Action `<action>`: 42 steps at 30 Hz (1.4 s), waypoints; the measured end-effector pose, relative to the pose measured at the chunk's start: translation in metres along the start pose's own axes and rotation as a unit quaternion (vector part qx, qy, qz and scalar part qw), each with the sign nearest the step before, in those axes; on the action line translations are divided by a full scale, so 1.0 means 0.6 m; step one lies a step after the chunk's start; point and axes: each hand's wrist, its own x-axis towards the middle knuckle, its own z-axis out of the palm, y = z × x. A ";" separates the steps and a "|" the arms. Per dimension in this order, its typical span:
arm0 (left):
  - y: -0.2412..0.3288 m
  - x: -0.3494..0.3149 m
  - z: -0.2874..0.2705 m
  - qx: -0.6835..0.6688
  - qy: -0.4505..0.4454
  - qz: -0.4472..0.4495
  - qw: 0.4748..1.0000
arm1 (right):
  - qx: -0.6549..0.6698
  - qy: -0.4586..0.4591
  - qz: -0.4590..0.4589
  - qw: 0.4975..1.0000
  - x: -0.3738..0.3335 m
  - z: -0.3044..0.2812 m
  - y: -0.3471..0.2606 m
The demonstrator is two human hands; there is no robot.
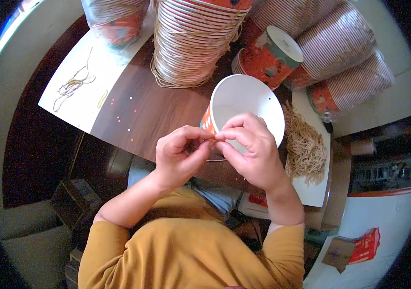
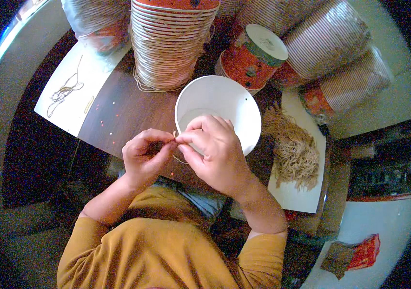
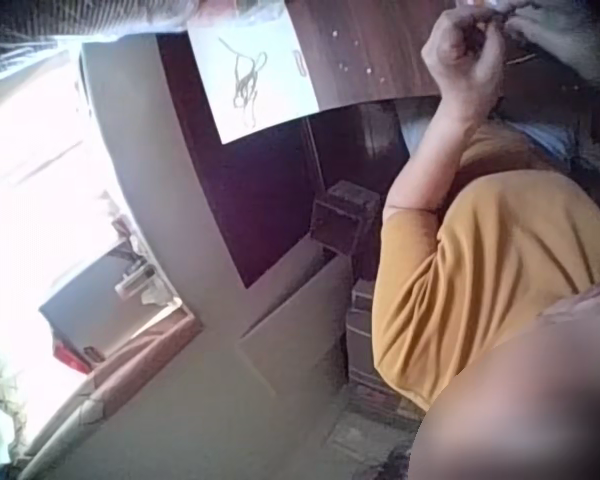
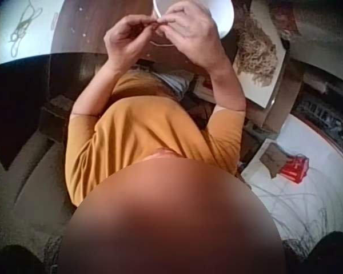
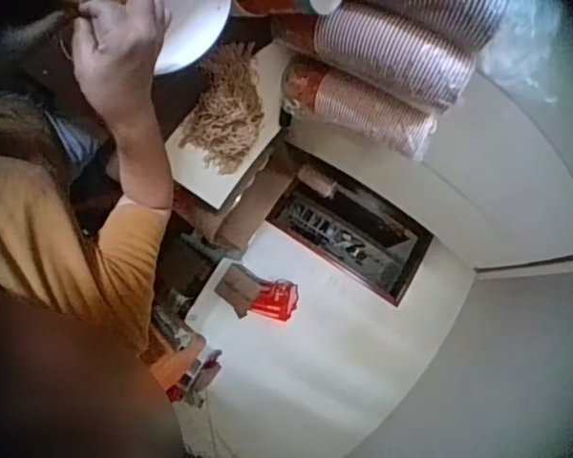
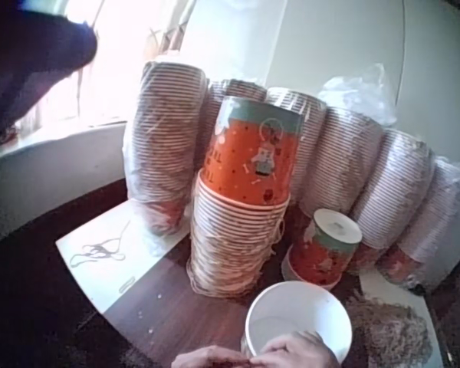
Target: Manually tying string handles through pre-punched holes in decorative paper buckets.
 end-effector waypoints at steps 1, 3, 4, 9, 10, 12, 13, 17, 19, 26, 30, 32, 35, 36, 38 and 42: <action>0.001 0.000 -0.001 -0.014 -0.006 -0.003 1.000 | 0.026 -0.001 0.013 1.000 0.000 0.002 0.004; 0.003 -0.002 0.001 -0.028 -0.011 -0.005 1.000 | 0.052 -0.002 0.026 0.998 -0.001 0.000 0.004; 0.002 -0.005 0.004 -0.055 -0.001 -0.015 0.998 | 0.061 -0.011 0.035 0.997 0.000 -0.002 0.002; 0.003 -0.007 0.019 -0.171 0.052 -0.060 0.982 | 0.121 -0.049 0.065 0.989 0.002 -0.008 0.007; 0.001 -0.008 0.016 -0.171 0.052 -0.060 0.982 | 0.155 -0.077 0.091 0.981 0.005 -0.012 0.007; -0.007 -0.010 0.007 -0.073 -0.003 -0.019 0.997 | 0.188 -0.104 0.118 0.970 0.007 -0.017 0.008; -0.005 -0.007 0.005 -0.074 -0.002 -0.019 0.997 | 0.212 -0.116 0.130 0.962 0.008 -0.016 0.011; 0.006 0.001 0.001 0.026 -0.018 0.108 0.994 | 0.250 -0.132 0.122 0.952 0.010 -0.015 0.018; 0.010 0.000 0.000 0.028 -0.018 0.117 0.993 | 0.253 -0.136 0.131 0.949 0.010 -0.015 0.016; 0.003 0.000 -0.006 0.098 -0.003 0.205 0.974 | 0.251 -0.132 0.155 0.946 0.011 -0.013 0.008; 0.007 -0.006 -0.013 0.128 -0.005 0.170 0.977 | 0.176 -0.128 0.096 0.971 0.012 -0.013 0.005; 0.009 -0.007 -0.021 0.119 -0.014 0.150 0.981 | 0.040 -0.127 0.050 0.990 0.012 -0.015 -0.005; 0.009 -0.015 -0.029 0.100 -0.021 0.075 0.992 | -0.084 -0.081 -0.026 0.993 0.012 -0.008 -0.015; 0.009 -0.019 -0.030 0.089 -0.019 0.018 0.996 | -0.083 -0.082 -0.025 0.993 0.012 -0.005 -0.016; 0.011 -0.022 -0.029 0.019 -0.021 -0.081 0.996 | -0.130 -0.061 -0.055 0.988 0.013 0.000 -0.017; 0.018 -0.017 -0.035 -0.093 -0.052 -0.240 0.965 | -0.173 -0.076 -0.077 0.979 0.007 0.001 -0.019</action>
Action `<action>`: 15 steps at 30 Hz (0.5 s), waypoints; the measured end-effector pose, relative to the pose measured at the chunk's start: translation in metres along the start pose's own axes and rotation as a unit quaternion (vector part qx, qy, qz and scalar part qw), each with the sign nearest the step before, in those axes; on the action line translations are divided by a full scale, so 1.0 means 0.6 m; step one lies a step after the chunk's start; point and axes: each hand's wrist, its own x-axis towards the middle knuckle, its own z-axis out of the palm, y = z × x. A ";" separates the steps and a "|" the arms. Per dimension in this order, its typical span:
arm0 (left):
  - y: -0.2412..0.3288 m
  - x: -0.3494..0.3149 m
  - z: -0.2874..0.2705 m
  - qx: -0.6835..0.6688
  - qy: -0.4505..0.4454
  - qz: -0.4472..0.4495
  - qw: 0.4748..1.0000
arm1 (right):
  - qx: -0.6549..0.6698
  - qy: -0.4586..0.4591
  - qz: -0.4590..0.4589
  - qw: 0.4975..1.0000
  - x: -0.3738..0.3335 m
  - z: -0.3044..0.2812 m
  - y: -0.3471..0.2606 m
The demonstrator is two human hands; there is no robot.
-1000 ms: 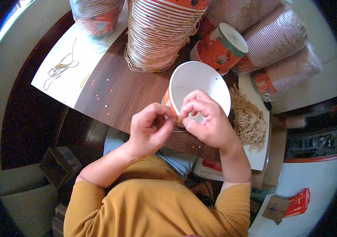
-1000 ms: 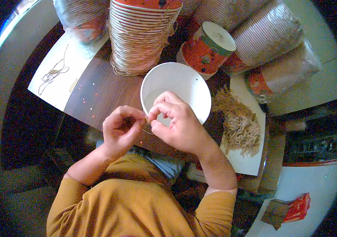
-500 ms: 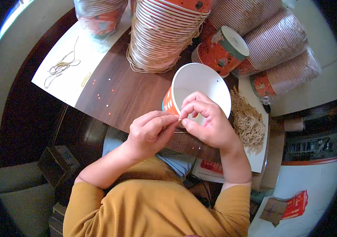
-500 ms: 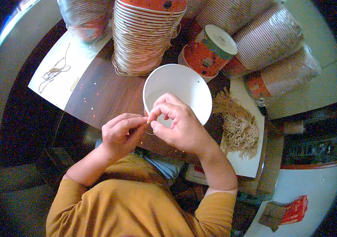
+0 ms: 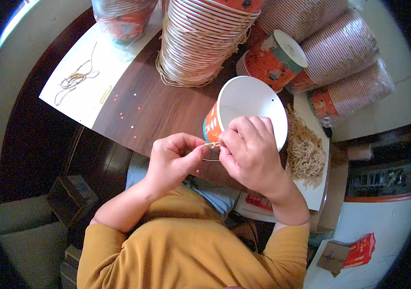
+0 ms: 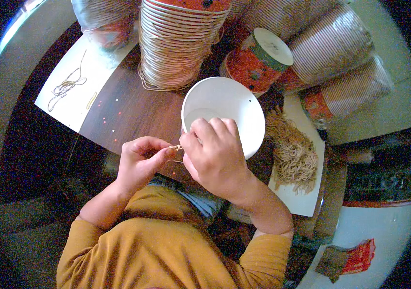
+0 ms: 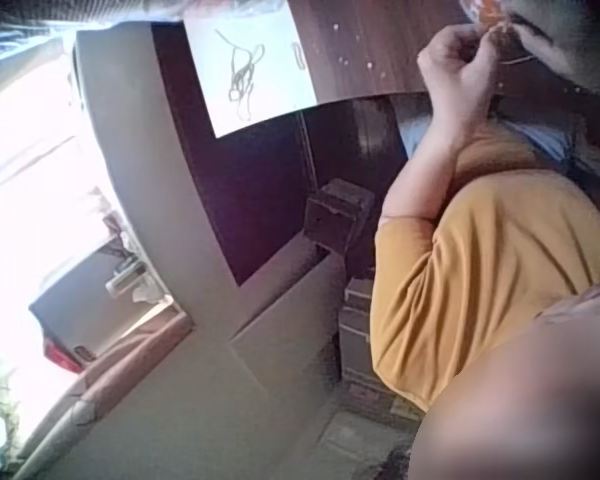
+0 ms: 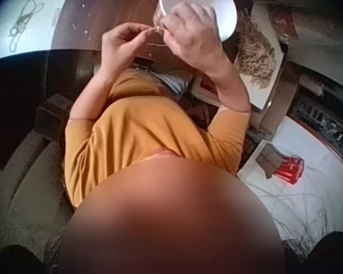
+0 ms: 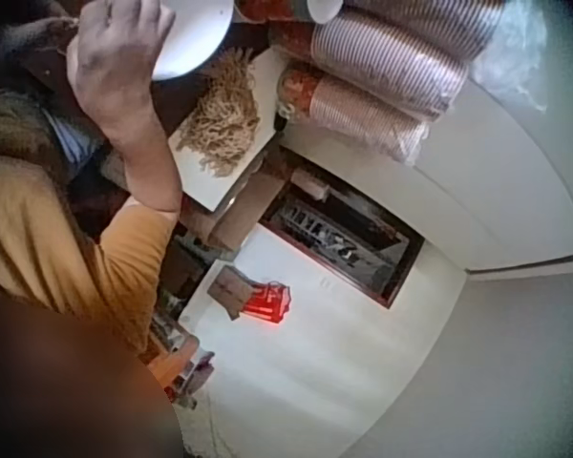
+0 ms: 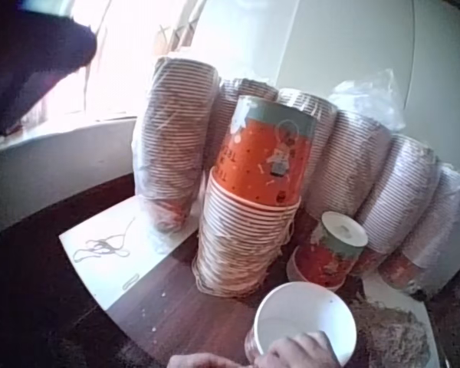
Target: Manually tying string handles through pre-punched holes in decorative paper buckets.
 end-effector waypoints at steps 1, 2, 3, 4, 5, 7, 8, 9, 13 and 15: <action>-0.002 0.003 -0.003 -0.001 0.001 -0.001 1.000 | -0.026 -0.005 -0.008 1.000 0.002 -0.003 -0.002; -0.006 0.005 -0.006 -0.032 -0.019 -0.033 0.999 | -0.053 -0.010 -0.016 0.998 0.003 -0.004 -0.003; -0.009 0.008 -0.007 -0.062 -0.038 -0.065 0.995 | -0.052 -0.011 -0.016 0.998 0.003 -0.002 -0.002; -0.010 0.010 -0.008 -0.063 -0.037 -0.066 0.995 | -0.059 -0.005 -0.034 0.998 0.003 0.001 0.000; -0.010 0.011 -0.008 -0.093 -0.053 -0.081 0.991 | -0.066 0.001 -0.051 0.997 0.003 0.004 0.002; -0.012 0.013 -0.009 -0.123 -0.068 -0.096 0.985 | -0.068 0.006 -0.058 0.996 0.001 0.011 0.009; -0.012 0.014 -0.008 -0.134 -0.071 -0.100 0.983 | -0.071 0.011 -0.065 0.995 0.001 0.013 0.011; -0.013 0.014 -0.007 -0.144 -0.074 -0.103 0.981 | -0.070 0.010 -0.066 0.995 0.003 0.013 0.010; -0.019 0.017 -0.007 -0.138 -0.074 -0.102 0.982 | -0.064 0.017 -0.076 0.995 0.008 0.010 0.006; -0.018 0.018 -0.011 -0.123 -0.086 -0.112 0.982 | -0.064 0.011 -0.075 0.995 0.008 0.008 0.005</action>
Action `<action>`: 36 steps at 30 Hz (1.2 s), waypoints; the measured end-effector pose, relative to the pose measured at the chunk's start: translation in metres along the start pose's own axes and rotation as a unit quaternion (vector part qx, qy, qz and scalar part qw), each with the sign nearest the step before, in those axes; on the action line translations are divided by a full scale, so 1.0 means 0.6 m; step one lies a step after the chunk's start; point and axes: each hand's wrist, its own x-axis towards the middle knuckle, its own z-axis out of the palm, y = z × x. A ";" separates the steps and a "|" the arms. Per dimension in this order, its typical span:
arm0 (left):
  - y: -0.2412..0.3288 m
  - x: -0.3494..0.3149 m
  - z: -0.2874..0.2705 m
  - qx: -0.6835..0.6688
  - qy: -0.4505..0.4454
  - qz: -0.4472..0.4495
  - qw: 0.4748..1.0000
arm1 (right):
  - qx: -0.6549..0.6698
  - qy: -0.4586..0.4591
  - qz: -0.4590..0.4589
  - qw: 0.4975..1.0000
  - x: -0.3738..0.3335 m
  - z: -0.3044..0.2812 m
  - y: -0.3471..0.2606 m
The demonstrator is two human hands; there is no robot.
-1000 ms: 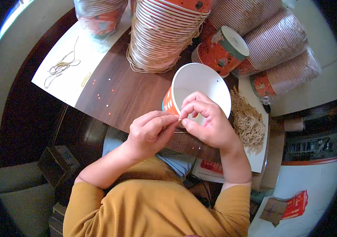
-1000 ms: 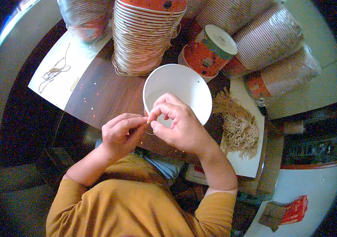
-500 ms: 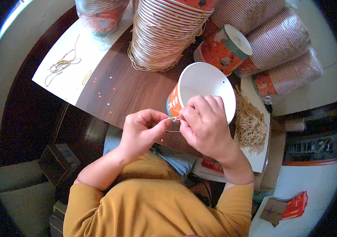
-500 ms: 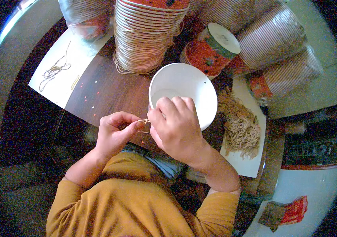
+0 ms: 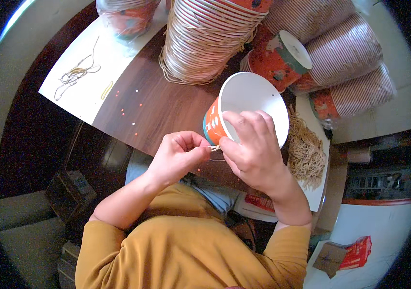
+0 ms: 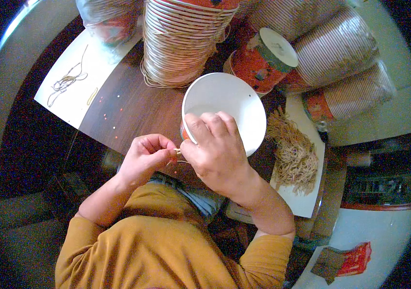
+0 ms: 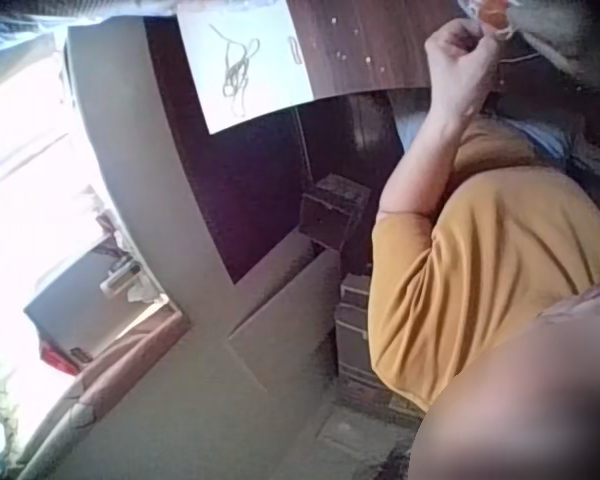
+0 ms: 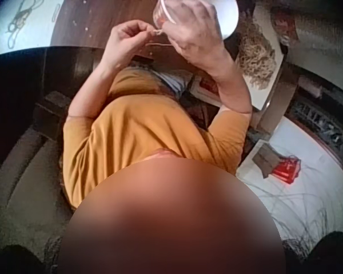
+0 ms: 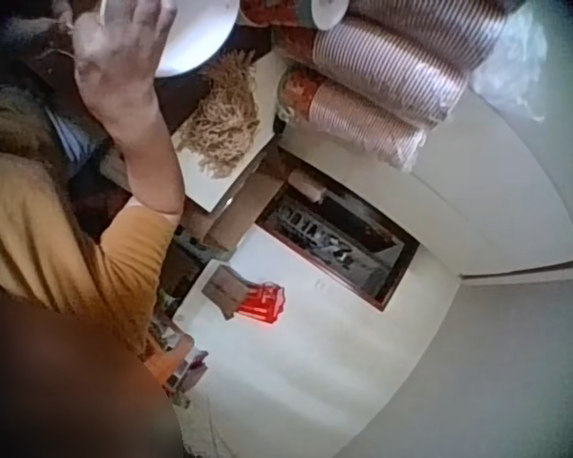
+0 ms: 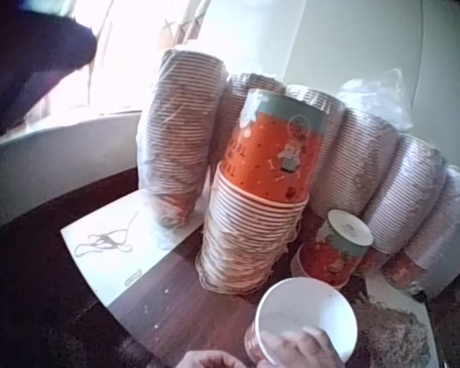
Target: Manually tying string handles through pre-punched holes in decorative paper buckets.
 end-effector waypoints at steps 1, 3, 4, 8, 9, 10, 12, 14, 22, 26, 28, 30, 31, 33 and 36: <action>-0.002 -0.001 -0.002 -0.001 0.001 -0.001 1.000 | -0.021 -0.011 0.001 1.000 0.000 -0.003 -0.002; -0.007 -0.003 -0.005 -0.039 -0.003 -0.012 0.999 | -0.042 -0.023 0.002 0.999 0.000 -0.004 -0.005; -0.009 -0.002 -0.006 -0.039 -0.002 -0.013 0.999 | -0.042 -0.022 0.004 0.999 0.001 -0.003 -0.005; -0.013 -0.002 -0.004 -0.076 -0.011 -0.042 0.996 | -0.040 -0.027 0.007 0.999 0.001 0.001 -0.005; -0.014 -0.001 -0.002 -0.094 -0.011 -0.056 0.994 | -0.039 -0.027 0.006 0.999 0.001 0.002 -0.005; -0.012 -0.001 0.000 -0.094 -0.011 -0.056 0.994 | -0.016 -0.023 0.011 1.000 0.001 0.002 -0.005; -0.009 0.000 0.003 -0.134 -0.021 -0.068 0.988 | 0.006 -0.019 0.016 1.000 0.001 0.002 -0.004; -0.010 0.000 -0.007 -0.150 -0.048 -0.079 0.984 | 0.032 -0.018 0.013 0.999 0.000 0.001 -0.002; 0.007 0.002 0.007 0.025 -0.025 -0.028 0.999 | 0.018 -0.035 0.004 0.999 0.003 -0.009 -0.001; 0.011 0.001 0.009 0.038 -0.049 -0.008 0.998 | 0.008 -0.034 0.003 0.999 0.002 -0.007 0.001; 0.006 0.005 0.013 0.015 -0.056 0.017 0.998 | 0.009 -0.034 0.003 0.999 0.002 -0.009 0.000; 0.004 0.005 0.013 0.017 -0.053 0.006 0.998 | 0.009 -0.034 0.004 0.999 0.001 -0.011 0.000; 0.002 0.005 0.015 0.018 -0.051 -0.004 0.999 | -0.002 -0.037 0.005 0.999 0.000 -0.012 0.002; -0.001 0.004 0.011 -0.013 -0.054 -0.022 0.998 | -0.015 -0.040 0.007 0.999 -0.003 -0.012 0.004; 0.003 0.000 0.015 -0.063 -0.047 -0.069 0.994 | -0.018 -0.030 0.008 0.999 -0.008 -0.010 0.006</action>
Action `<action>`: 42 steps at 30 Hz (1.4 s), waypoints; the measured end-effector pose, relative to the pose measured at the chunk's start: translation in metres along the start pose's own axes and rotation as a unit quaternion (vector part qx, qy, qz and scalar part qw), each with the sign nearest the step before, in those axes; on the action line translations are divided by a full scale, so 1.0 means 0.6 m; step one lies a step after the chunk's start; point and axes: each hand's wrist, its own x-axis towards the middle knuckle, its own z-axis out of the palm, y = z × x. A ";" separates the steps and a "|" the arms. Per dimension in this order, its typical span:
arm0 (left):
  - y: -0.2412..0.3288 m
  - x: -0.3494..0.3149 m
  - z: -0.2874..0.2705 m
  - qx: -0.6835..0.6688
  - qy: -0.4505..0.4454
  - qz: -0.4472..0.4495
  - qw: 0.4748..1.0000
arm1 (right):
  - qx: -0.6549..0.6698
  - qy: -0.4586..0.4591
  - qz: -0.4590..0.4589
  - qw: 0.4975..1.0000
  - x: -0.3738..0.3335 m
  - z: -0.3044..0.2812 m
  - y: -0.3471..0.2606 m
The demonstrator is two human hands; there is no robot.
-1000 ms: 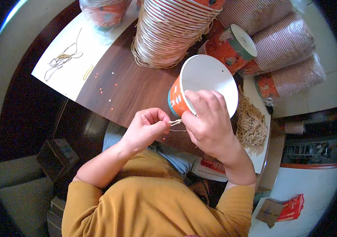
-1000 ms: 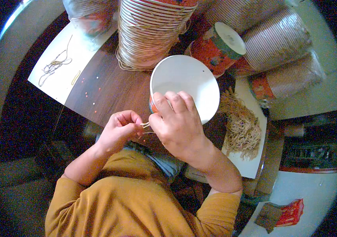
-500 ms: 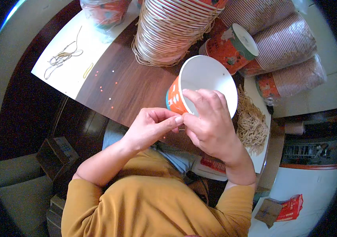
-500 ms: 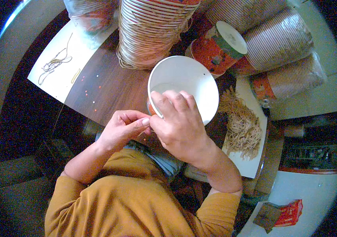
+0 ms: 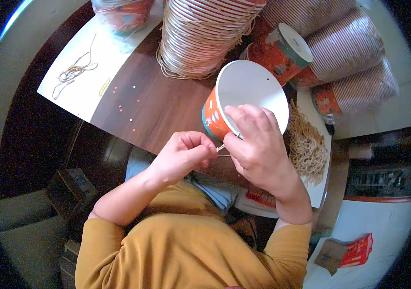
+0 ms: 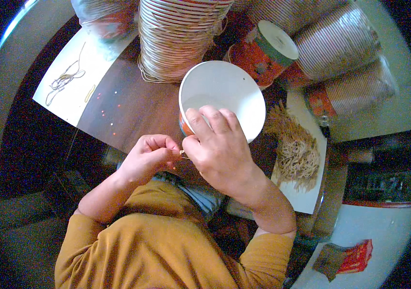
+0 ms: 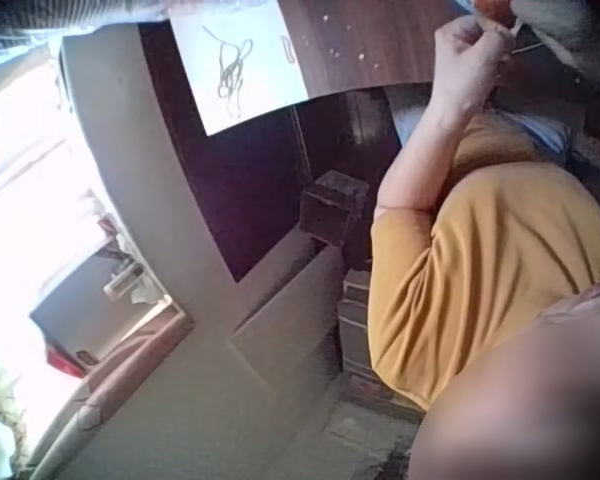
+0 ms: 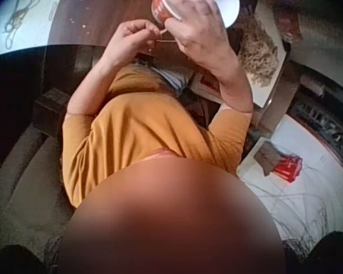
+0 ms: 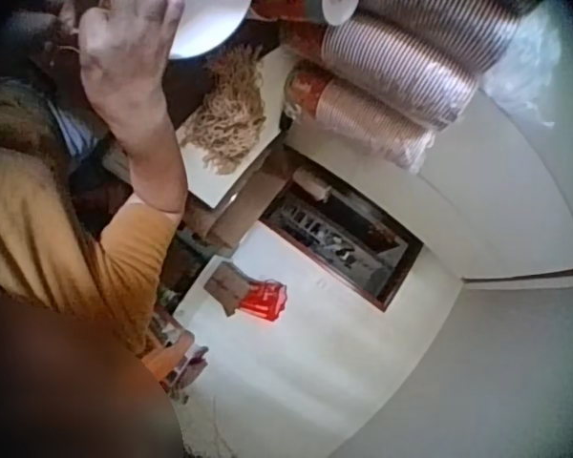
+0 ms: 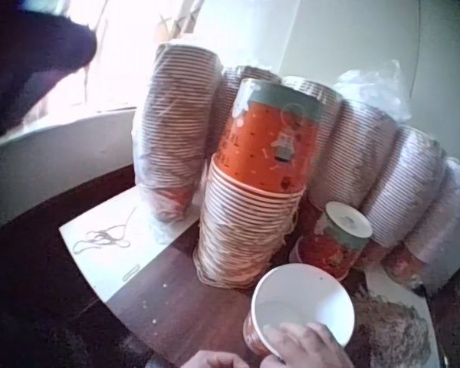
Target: Manually tying string handles through pre-punched holes in decorative paper buckets.
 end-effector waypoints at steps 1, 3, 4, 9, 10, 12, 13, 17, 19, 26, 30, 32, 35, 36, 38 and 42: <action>0.001 -0.001 0.001 -0.021 0.011 -0.026 0.999 | 0.006 0.003 0.000 1.000 0.000 0.001 0.000; -0.002 0.000 -0.003 -0.031 0.003 -0.029 0.999 | 0.012 0.006 0.000 1.000 0.000 -0.002 -0.001; -0.003 0.001 -0.004 -0.043 -0.005 -0.030 0.999 | 0.049 0.007 0.008 0.999 0.003 -0.008 -0.004; 0.007 -0.003 0.002 -0.047 0.001 -0.026 0.999 | 0.094 0.007 -0.012 0.996 0.003 -0.007 0.005; 0.009 -0.003 0.001 -0.047 -0.009 -0.031 0.998 | 0.099 0.008 -0.013 0.995 0.002 -0.004 0.006; 0.003 0.000 0.002 -0.081 -0.012 -0.018 0.996 | 0.105 0.009 -0.015 0.994 0.002 -0.003 0.007; 0.000 0.002 0.003 -0.115 -0.015 -0.004 0.993 | 0.107 0.006 -0.016 0.994 0.002 -0.004 0.007; 0.010 0.004 0.008 -0.005 -0.009 -0.024 1.000 | 0.097 0.016 -0.009 0.995 0.000 0.000 0.005; 0.004 0.005 0.006 -0.015 0.005 -0.026 1.000 | 0.098 0.016 -0.011 0.995 -0.001 0.001 0.006; -0.014 0.012 0.001 -0.077 -0.013 -0.036 0.996 | 0.093 0.010 -0.026 0.995 0.005 -0.002 0.005; -0.017 0.010 0.007 -0.119 0.001 -0.039 0.992 | 0.078 0.004 -0.022 0.997 0.001 -0.010 0.005; -0.016 0.011 0.004 -0.117 -0.012 -0.039 0.992 | 0.056 0.003 -0.021 0.998 0.001 -0.008 0.009; -0.009 0.010 0.003 -0.159 -0.024 -0.041 0.986 | 0.062 0.009 -0.015 0.998 0.002 -0.004 0.009; -0.009 0.010 0.000 -0.131 -0.028 -0.029 0.991 | 0.062 0.009 -0.016 0.998 0.002 -0.003 0.010; -0.010 0.008 0.001 -0.103 -0.034 -0.018 0.994 | 0.063 0.003 -0.011 0.998 0.001 -0.005 0.010; -0.009 0.000 0.011 -0.003 -0.001 -0.004 1.000 | 0.062 0.008 -0.005 0.998 0.001 -0.006 0.012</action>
